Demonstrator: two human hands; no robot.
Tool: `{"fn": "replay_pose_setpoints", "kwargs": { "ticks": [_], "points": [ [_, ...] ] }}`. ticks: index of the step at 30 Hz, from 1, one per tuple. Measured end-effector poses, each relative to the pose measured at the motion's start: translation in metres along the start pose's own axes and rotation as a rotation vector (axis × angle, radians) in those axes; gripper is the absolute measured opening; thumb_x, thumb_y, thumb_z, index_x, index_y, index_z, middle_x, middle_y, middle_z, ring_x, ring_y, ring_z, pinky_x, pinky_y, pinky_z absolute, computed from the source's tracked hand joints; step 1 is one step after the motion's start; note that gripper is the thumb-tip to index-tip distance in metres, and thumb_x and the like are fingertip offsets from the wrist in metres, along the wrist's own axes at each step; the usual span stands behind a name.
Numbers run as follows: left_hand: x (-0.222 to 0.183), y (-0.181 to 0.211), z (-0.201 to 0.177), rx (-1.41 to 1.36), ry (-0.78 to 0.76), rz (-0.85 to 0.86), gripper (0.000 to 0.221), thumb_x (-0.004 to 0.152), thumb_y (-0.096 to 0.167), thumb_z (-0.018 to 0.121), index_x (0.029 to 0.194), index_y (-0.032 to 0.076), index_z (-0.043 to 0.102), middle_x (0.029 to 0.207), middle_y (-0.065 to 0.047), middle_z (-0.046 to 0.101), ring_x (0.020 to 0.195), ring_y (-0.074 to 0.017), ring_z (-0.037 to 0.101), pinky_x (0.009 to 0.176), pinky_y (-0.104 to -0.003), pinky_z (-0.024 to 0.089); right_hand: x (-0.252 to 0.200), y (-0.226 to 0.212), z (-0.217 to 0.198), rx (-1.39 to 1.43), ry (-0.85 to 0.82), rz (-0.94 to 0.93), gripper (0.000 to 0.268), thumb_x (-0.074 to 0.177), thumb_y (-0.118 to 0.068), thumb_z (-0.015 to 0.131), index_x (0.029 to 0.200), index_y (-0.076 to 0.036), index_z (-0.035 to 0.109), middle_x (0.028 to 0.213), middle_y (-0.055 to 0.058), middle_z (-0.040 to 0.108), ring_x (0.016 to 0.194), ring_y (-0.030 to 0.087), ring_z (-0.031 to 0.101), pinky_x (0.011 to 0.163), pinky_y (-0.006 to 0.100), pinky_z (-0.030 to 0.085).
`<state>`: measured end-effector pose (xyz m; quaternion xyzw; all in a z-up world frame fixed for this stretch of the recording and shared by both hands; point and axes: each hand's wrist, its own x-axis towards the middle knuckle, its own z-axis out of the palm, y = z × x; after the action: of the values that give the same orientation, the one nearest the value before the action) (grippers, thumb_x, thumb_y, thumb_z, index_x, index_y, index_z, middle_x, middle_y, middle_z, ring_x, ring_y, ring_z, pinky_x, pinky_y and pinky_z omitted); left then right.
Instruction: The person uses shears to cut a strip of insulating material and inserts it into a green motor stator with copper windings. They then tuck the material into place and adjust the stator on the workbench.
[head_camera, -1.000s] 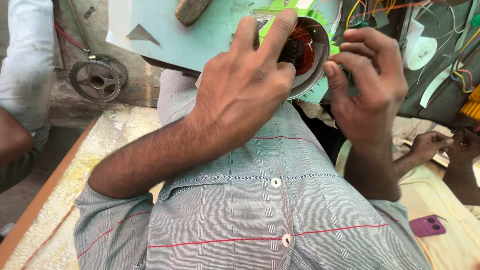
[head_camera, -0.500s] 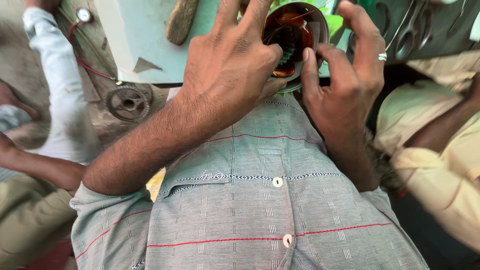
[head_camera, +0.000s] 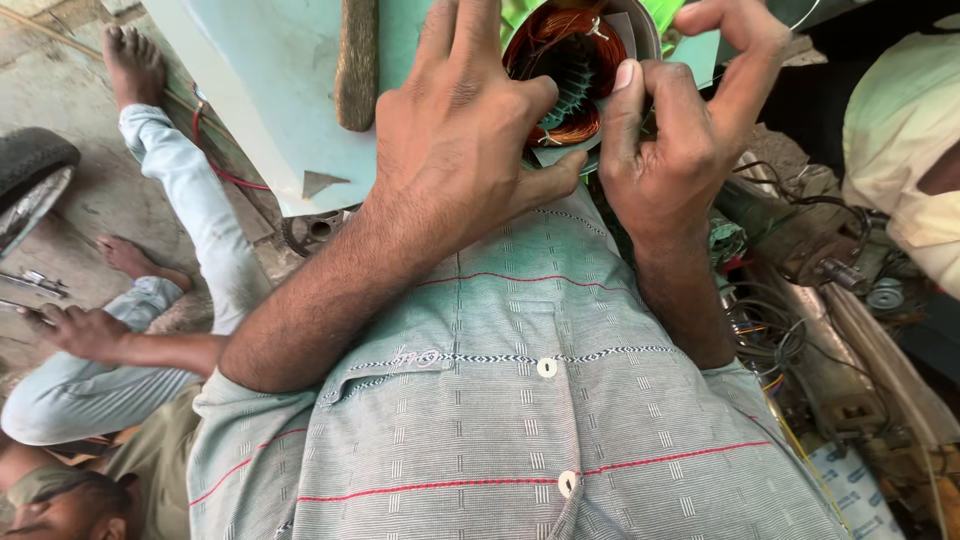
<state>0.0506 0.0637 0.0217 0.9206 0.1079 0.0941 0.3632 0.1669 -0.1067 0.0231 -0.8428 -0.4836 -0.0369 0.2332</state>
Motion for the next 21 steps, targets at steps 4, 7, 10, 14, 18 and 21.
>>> {"fn": "replay_pose_setpoints", "kwargs": {
  "ticks": [4,7,10,14,18,21],
  "points": [
    [0.001,-0.004,0.002,-0.013,-0.033,-0.013,0.041,0.080,0.048,0.091,0.099,0.013,0.080,0.138,-0.025,0.043,0.124,-0.0359,0.052,0.074,-0.043,0.062,-0.002,0.001,0.003,0.023,0.027,0.003,0.016,0.105,0.003,0.074,0.094,0.008,0.064,0.132,0.019,0.040,0.125,0.030,0.048,0.104,0.044,0.043],
    [0.000,-0.006,0.004,-0.032,-0.041,-0.021,0.041,0.080,0.048,0.091,0.099,0.013,0.081,0.137,-0.025,0.044,0.123,-0.0361,0.052,0.074,-0.044,0.061,-0.004,0.001,0.002,0.024,0.021,0.013,0.016,0.107,0.004,0.074,0.095,0.009,0.064,0.134,0.018,0.038,0.125,0.029,0.047,0.105,0.044,0.044],
    [-0.002,-0.006,0.005,-0.045,0.007,-0.006,0.042,0.080,0.049,0.091,0.097,0.012,0.081,0.137,-0.026,0.043,0.123,-0.0369,0.052,0.074,-0.044,0.061,-0.005,0.002,0.001,0.016,0.018,0.002,0.017,0.109,0.004,0.074,0.096,0.009,0.064,0.136,0.018,0.036,0.127,0.029,0.046,0.106,0.044,0.045],
    [0.000,-0.005,0.006,-0.055,0.008,-0.016,0.043,0.081,0.051,0.090,0.096,0.012,0.081,0.140,-0.025,0.043,0.123,-0.0366,0.052,0.074,-0.045,0.061,-0.001,0.002,0.000,0.036,0.005,0.011,0.018,0.110,0.003,0.075,0.097,0.008,0.064,0.132,0.017,0.036,0.130,0.029,0.047,0.109,0.044,0.047],
    [-0.001,-0.006,0.007,-0.068,-0.025,-0.042,0.046,0.081,0.053,0.090,0.098,0.011,0.081,0.141,-0.025,0.042,0.126,-0.0373,0.051,0.074,-0.045,0.060,0.004,0.000,-0.005,0.065,-0.033,0.017,0.020,0.111,0.002,0.077,0.096,0.007,0.064,0.134,0.016,0.036,0.131,0.028,0.046,0.109,0.043,0.045],
    [-0.002,-0.006,0.009,-0.048,-0.016,-0.041,0.047,0.080,0.054,0.090,0.097,0.011,0.081,0.138,-0.024,0.042,0.128,-0.0369,0.050,0.075,-0.045,0.061,0.006,0.001,-0.010,0.052,-0.080,-0.010,0.021,0.109,0.001,0.079,0.094,0.007,0.066,0.135,0.018,0.036,0.128,0.030,0.044,0.109,0.045,0.041]
  ]
}}
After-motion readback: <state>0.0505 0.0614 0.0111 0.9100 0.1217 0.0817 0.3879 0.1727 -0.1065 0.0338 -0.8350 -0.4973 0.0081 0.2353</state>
